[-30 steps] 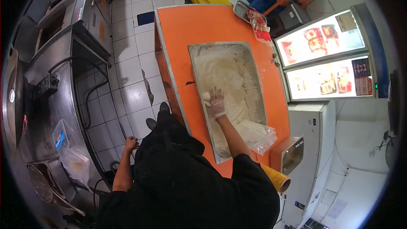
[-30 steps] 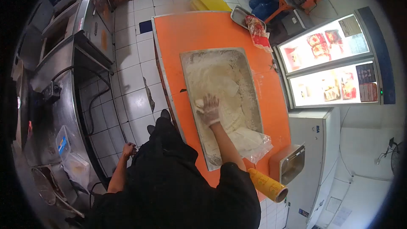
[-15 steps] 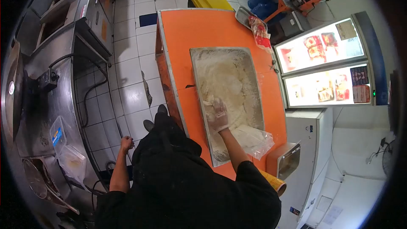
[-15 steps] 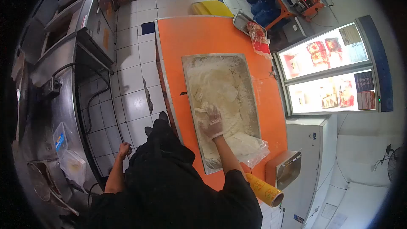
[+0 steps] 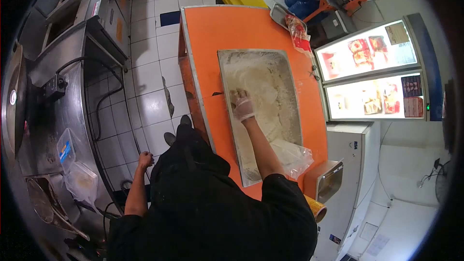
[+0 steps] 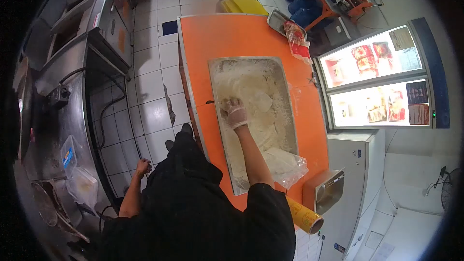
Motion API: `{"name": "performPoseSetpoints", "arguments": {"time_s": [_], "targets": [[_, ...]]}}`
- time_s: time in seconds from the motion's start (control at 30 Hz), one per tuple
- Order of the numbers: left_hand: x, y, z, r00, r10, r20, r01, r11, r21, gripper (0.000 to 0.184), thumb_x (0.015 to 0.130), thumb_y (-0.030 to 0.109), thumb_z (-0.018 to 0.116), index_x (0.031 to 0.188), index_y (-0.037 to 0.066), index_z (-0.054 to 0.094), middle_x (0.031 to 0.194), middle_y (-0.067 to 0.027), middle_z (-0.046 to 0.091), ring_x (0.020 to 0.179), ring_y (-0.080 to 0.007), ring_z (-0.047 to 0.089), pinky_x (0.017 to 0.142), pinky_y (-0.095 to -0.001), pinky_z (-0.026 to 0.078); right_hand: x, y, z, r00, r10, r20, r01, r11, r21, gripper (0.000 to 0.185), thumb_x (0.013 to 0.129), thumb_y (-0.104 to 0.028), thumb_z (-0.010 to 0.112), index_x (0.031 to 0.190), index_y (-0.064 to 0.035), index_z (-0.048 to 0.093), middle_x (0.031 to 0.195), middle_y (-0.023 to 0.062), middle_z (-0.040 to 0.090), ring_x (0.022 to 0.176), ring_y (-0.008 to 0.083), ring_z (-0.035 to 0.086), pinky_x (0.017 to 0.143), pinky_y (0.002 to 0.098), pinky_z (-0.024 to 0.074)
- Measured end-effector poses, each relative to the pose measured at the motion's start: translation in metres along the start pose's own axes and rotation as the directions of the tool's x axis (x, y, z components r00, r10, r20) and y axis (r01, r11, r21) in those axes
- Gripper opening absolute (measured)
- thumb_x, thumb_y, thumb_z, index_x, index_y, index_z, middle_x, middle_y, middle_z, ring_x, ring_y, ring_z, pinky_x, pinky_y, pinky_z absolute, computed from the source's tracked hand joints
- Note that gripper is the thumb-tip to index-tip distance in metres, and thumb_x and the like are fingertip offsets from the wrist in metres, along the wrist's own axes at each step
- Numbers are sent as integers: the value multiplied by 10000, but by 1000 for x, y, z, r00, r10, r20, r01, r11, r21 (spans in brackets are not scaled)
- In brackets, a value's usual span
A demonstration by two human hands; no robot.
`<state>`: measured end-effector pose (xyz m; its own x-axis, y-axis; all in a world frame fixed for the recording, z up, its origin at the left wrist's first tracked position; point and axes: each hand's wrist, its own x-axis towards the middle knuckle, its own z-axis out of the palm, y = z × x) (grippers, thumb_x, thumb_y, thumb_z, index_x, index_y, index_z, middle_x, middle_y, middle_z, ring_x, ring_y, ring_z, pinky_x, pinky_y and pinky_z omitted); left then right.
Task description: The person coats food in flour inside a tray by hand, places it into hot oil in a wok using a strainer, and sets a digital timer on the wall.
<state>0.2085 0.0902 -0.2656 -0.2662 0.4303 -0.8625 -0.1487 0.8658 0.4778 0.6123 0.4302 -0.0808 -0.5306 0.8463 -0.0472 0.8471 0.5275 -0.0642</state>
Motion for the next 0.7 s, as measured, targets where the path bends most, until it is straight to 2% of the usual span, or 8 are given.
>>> {"name": "performPoseSetpoints", "arguments": {"time_s": [0.17, 0.23, 0.37, 0.43, 0.5, 0.57, 0.63, 0.7], "targets": [[3, -1, -1, 1000, 2, -30, -4, 999, -39, 113, 834, 115, 520, 867, 8, 534, 626, -93, 558, 460, -182, 537, 382, -304, 426, -32, 0, 9, 935, 335, -117, -313, 934, 173, 385, 790, -309, 534, 1079, -55, 549, 1136, 175, 550, 1098, 353, 468, 974, 480, 323], [-2, 0, -2, 999, -5, -31, 3, 999, -43, 117, 836, 120, 520, 867, 8, 535, 629, -92, 560, 467, -181, 543, 387, -303, 429, -53, -4, 14, 944, 1, -331, 2, 1000, 11, 348, 761, -285, 550, 1012, -46, 583, 1090, 176, 553, 1071, 344, 473, 966, 471, 333], [-6, -2, -2, 999, -37, -32, 38, 999, 10, 127, 841, 131, 513, 869, 10, 541, 641, -88, 568, 485, -177, 559, 407, -297, 446, -62, -5, -14, 938, -109, -329, 184, 961, 206, 386, 777, -272, 541, 1065, -16, 558, 1128, 187, 542, 1063, 372, 485, 962, 483, 339], [-6, -5, -4, 998, -46, -30, 47, 999, 26, 129, 844, 135, 509, 868, 13, 544, 643, -86, 570, 492, -177, 565, 415, -295, 451, -55, 26, 24, 831, 410, -377, -454, 890, -32, 555, 771, -300, 563, 1217, 7, 443, 1189, 209, 525, 1086, 376, 495, 950, 469, 367], [-5, -6, -4, 998, -43, -43, 45, 998, 45, 129, 847, 138, 504, 870, 17, 541, 639, -83, 569, 494, -180, 567, 417, -295, 452, -30, 35, 7, 533, 721, -443, -608, 690, 391, 649, 747, -361, 607, 1243, 15, 424, 1195, 219, 530, 1111, 362, 499, 915, 427, 409], [-6, -7, -5, 999, -34, -33, 35, 999, 27, 125, 847, 138, 500, 867, 20, 537, 637, -82, 568, 494, -180, 568, 414, -296, 450, -14, 42, -41, 488, 873, 20, -793, 433, 429, 669, 722, -423, 636, 1213, 0, 466, 1151, 214, 559, 1136, 329, 490, 899, 380, 427], [-6, -3, -6, 1000, -19, -22, 20, 1000, 5, 120, 847, 138, 497, 864, 24, 532, 635, -80, 567, 494, -181, 569, 411, -297, 448, 2, 93, -12, 721, 692, 40, -680, 696, 228, 634, 772, -434, 590, 1239, -30, 447, 1157, 193, 564, 1108, 331, 513, 884, 389, 436], [-4, -2, -7, 999, -24, -32, 24, 1000, 3, 111, 842, 137, 494, 854, 30, 523, 635, -82, 565, 490, -177, 564, 408, -290, 443, 19, 118, 8, 807, 572, -145, -562, 820, 107, 598, 834, -392, 517, 1302, -48, 379, 1188, 175, 550, 1069, 310, 541, 843, 392, 452]]}}
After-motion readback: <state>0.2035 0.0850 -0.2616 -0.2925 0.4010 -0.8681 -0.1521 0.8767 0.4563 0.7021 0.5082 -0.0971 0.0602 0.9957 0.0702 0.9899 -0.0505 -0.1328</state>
